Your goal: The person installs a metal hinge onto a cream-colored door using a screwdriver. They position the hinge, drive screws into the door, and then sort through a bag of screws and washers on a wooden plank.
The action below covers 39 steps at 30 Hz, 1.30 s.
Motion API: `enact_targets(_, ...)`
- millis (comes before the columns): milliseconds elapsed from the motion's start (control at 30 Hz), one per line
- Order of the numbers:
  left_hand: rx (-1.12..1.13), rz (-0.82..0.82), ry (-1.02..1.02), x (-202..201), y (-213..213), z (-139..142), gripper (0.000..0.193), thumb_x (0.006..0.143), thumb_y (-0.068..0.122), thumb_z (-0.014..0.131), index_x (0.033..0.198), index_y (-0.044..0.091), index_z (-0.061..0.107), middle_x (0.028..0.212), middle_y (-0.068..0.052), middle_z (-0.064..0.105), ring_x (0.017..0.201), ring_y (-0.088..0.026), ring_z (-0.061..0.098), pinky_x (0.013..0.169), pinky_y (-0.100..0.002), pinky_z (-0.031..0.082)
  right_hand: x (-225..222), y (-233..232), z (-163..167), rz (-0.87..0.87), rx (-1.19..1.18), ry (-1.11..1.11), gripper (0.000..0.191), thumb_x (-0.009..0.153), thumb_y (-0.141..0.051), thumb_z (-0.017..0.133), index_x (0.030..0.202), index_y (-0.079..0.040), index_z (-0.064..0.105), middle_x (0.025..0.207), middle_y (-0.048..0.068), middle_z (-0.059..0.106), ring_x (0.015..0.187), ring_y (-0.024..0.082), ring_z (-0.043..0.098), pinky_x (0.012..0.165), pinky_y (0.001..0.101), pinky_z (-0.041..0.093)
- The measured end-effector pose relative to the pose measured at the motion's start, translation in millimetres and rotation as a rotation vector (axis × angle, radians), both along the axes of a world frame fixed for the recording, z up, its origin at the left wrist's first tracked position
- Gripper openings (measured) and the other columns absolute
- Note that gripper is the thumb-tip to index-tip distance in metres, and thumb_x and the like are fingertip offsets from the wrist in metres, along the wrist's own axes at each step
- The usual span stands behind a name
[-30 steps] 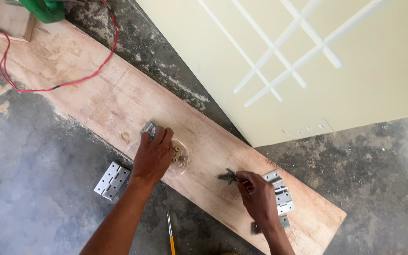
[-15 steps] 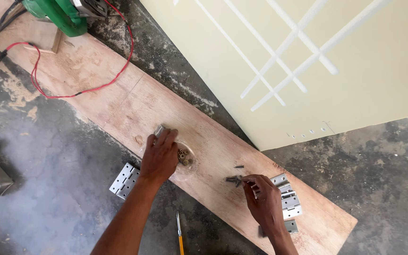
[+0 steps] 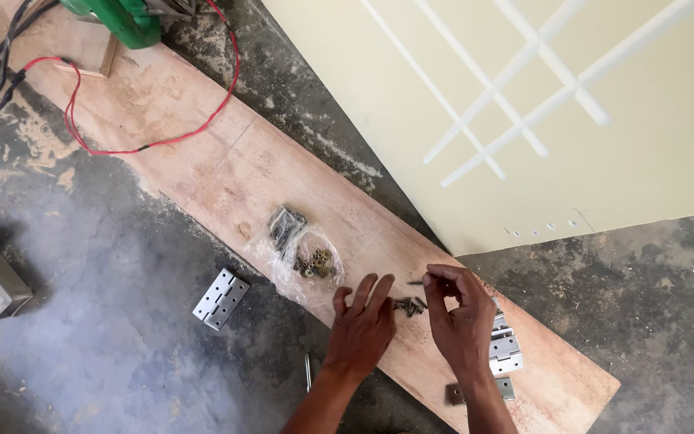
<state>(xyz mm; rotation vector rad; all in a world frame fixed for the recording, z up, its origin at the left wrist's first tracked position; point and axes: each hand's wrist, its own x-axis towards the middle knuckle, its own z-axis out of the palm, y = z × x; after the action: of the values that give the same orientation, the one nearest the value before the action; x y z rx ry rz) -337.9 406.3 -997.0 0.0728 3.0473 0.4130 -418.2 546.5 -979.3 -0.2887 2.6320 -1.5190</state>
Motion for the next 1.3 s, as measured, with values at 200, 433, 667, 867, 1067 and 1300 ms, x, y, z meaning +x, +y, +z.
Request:
enact_targets(200,0.198,0.221,0.272,16,-14,2,0.016,0.095,0.025,0.071,0.106,0.016,0.078,0.141,-0.003,0.050,0.134,-0.021,0.044,0.105,-0.050,0.036,-3,-37,16,0.215,0.008,-0.045,0.012,0.091,-0.004,0.071,0.101,-0.006,0.076,0.100,0.013,0.077,0.083,0.020,0.078,0.067,0.0301,0.064)
enact_targets(433,0.062,0.688,0.192,30,-78,31,0.014,0.084,0.026,0.079,0.094,0.016,0.081,0.126,-0.009,0.051,0.125,-0.031,0.046,0.099,-0.053,0.035,-3,-133,42,0.583,0.114,0.094,0.006,0.089,-0.006,0.072,0.093,-0.002,0.075,0.096,0.015,0.073,0.087,0.031,0.071,0.073,0.0375,0.061)
enact_targets(667,-0.024,0.512,0.109,-14,-112,47,0.027,0.079,0.007,0.074,0.103,0.018,0.082,0.142,-0.009,0.048,0.136,-0.034,0.037,0.101,-0.053,0.035,-4,-141,62,0.526,0.046,0.131,0.015,0.084,0.000,0.069,0.098,0.000,0.074,0.099,0.017,0.070,0.096,0.038,0.067,0.081,0.0453,0.056)
enact_targets(867,-0.105,0.326,0.047,-20,-123,47,0.022,0.082,0.002,0.070,0.096,0.016,0.081,0.140,-0.007,0.051,0.136,-0.031,0.041,0.100,-0.048,0.038,-10,-127,60,0.521,0.019,0.104,0.015,0.080,0.004,0.074,0.095,0.000,0.072,0.095,0.018,0.073,0.090,0.037,0.069,0.077,0.0447,0.057)
enact_targets(1067,-0.081,0.292,0.048,-22,-121,46,0.017,0.082,0.005,0.071,0.096,0.012,0.080,0.129,-0.008,0.057,0.129,-0.027,0.049,0.098,-0.045,0.040,-11,-134,57,0.466,-0.016,0.125,0.037,0.078,0.007,0.072,0.115,0.005,0.072,0.095,0.019,0.072,0.087,0.037,0.070,0.073,0.0425,0.058)
enact_targets(1300,0.133,0.354,0.100,-18,-128,44,0.021,0.080,0.007,0.077,0.101,0.012,0.080,0.124,-0.010,0.059,0.122,-0.030,0.055,0.093,-0.051,0.046,-4,-141,52,0.538,0.125,0.204,0.013,0.083,-0.001,0.071,0.095,-0.003,0.073,0.094,0.015,0.072,0.091,0.033,0.069,0.076,0.0404,0.060)
